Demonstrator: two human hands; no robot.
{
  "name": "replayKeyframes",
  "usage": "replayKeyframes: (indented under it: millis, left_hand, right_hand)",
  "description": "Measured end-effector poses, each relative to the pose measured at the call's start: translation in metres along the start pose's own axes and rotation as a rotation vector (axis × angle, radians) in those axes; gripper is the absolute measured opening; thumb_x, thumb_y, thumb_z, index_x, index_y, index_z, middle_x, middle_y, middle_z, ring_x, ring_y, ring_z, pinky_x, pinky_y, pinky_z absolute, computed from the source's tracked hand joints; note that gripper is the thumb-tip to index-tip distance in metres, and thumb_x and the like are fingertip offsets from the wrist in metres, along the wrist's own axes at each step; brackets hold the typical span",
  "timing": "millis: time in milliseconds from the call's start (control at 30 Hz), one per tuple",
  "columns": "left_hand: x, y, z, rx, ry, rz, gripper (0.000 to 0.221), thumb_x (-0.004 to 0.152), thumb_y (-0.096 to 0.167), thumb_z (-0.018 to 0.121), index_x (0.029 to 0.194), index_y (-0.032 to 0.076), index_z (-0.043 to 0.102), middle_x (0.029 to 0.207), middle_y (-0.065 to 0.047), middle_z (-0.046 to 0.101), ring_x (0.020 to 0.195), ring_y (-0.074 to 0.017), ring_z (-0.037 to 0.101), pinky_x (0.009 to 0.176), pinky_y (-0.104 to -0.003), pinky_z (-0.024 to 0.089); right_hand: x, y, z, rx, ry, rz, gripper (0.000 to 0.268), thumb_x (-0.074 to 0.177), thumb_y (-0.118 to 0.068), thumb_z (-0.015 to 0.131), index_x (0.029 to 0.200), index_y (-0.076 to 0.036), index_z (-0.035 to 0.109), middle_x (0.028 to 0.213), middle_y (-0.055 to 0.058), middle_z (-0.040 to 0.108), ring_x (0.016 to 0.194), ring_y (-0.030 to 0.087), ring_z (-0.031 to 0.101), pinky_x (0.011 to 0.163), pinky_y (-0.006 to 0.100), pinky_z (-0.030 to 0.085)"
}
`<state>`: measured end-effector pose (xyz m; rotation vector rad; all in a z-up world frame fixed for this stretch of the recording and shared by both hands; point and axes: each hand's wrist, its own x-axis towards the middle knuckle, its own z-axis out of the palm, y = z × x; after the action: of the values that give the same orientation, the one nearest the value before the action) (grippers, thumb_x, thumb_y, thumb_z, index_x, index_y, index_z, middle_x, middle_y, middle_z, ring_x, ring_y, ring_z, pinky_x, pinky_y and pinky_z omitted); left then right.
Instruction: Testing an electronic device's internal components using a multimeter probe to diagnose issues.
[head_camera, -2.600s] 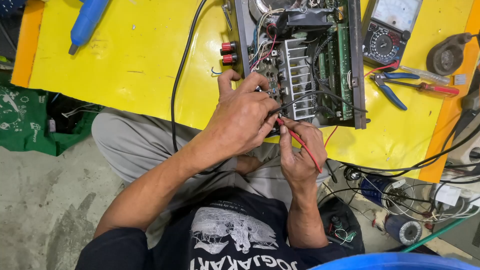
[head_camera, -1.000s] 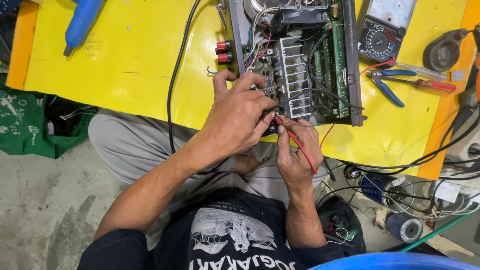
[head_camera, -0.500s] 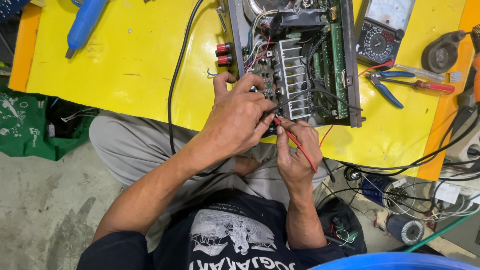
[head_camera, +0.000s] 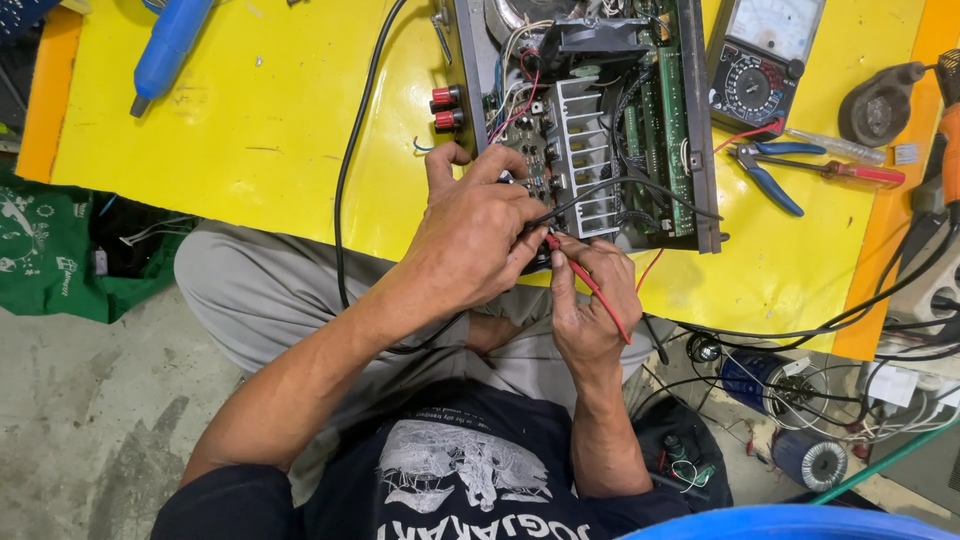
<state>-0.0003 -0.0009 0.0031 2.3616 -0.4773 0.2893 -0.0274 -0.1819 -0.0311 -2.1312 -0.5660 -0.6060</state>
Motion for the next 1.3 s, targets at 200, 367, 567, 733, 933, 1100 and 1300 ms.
replayKeyframes:
  millis: [200, 367, 567, 733, 933, 1100, 1300]
  left_hand:
    - [-0.001, 0.001, 0.002, -0.004, 0.012, -0.011, 0.01, 0.089, 0.02, 0.07, 0.09, 0.016, 0.08, 0.079, -0.001, 0.074, 0.115, -0.019, 0.054, 0.101, -0.056, 0.027]
    - [0.0, 0.002, 0.001, 0.008, 0.009, -0.018, 0.01, 0.089, 0.019, 0.07, 0.089, 0.016, 0.08, 0.077, 0.001, 0.073, 0.114, -0.018, 0.054, 0.1, -0.055, 0.027]
    - [-0.002, 0.0, 0.005, 0.025, 0.007, -0.016, 0.008, 0.088, 0.019, 0.071, 0.088, 0.016, 0.079, 0.076, 0.0, 0.072, 0.114, -0.0188, 0.055, 0.099, -0.054, 0.028]
    - [-0.001, -0.002, 0.006, 0.031, -0.012, -0.028, 0.008, 0.087, 0.021, 0.072, 0.088, 0.018, 0.079, 0.076, 0.001, 0.072, 0.114, -0.0185, 0.055, 0.1, -0.054, 0.028]
    - [0.002, 0.001, 0.001, 0.09, -0.065, -0.049, 0.007, 0.083, 0.023, 0.075, 0.088, 0.019, 0.078, 0.074, 0.001, 0.072, 0.114, -0.019, 0.055, 0.1, -0.055, 0.029]
    - [0.003, 0.002, 0.0, 0.086, -0.089, -0.078, 0.007, 0.082, 0.021, 0.076, 0.087, 0.018, 0.079, 0.073, -0.001, 0.073, 0.114, -0.02, 0.056, 0.101, -0.057, 0.028]
    - [0.006, 0.006, -0.004, 0.046, -0.098, -0.091, 0.01, 0.081, 0.018, 0.076, 0.089, 0.016, 0.081, 0.075, -0.002, 0.074, 0.115, -0.0204, 0.057, 0.102, -0.058, 0.027]
  right_hand:
    - [-0.001, 0.001, 0.0, 0.011, 0.009, -0.01, 0.005, 0.097, -0.004, 0.074, 0.1, -0.001, 0.071, 0.096, 0.015, 0.077, 0.088, 0.036, 0.074, 0.095, 0.046, 0.054]
    - [0.001, -0.001, -0.001, 0.012, 0.0, -0.009, 0.005, 0.098, -0.003, 0.073, 0.1, 0.0, 0.07, 0.097, 0.016, 0.076, 0.088, 0.037, 0.074, 0.095, 0.046, 0.054]
    - [0.001, 0.0, -0.006, 0.005, -0.021, -0.019, 0.006, 0.098, -0.004, 0.074, 0.101, -0.001, 0.07, 0.098, 0.016, 0.076, 0.089, 0.037, 0.074, 0.095, 0.046, 0.054]
    - [0.005, 0.0, -0.011, -0.002, -0.066, -0.023, 0.008, 0.097, -0.005, 0.075, 0.102, -0.001, 0.071, 0.098, 0.016, 0.076, 0.09, 0.038, 0.073, 0.094, 0.046, 0.054]
    - [0.008, 0.0, -0.015, 0.023, -0.097, 0.0, 0.008, 0.096, -0.004, 0.075, 0.102, 0.0, 0.072, 0.098, 0.018, 0.077, 0.09, 0.04, 0.073, 0.091, 0.048, 0.054]
    - [0.01, 0.0, -0.015, 0.045, -0.083, 0.0, 0.006, 0.095, -0.006, 0.077, 0.1, -0.004, 0.075, 0.099, 0.012, 0.078, 0.091, 0.034, 0.075, 0.094, 0.043, 0.054]
    - [0.011, -0.005, -0.013, 0.044, -0.072, 0.01, 0.007, 0.095, -0.007, 0.076, 0.1, -0.003, 0.073, 0.098, 0.013, 0.078, 0.089, 0.034, 0.074, 0.094, 0.044, 0.054]
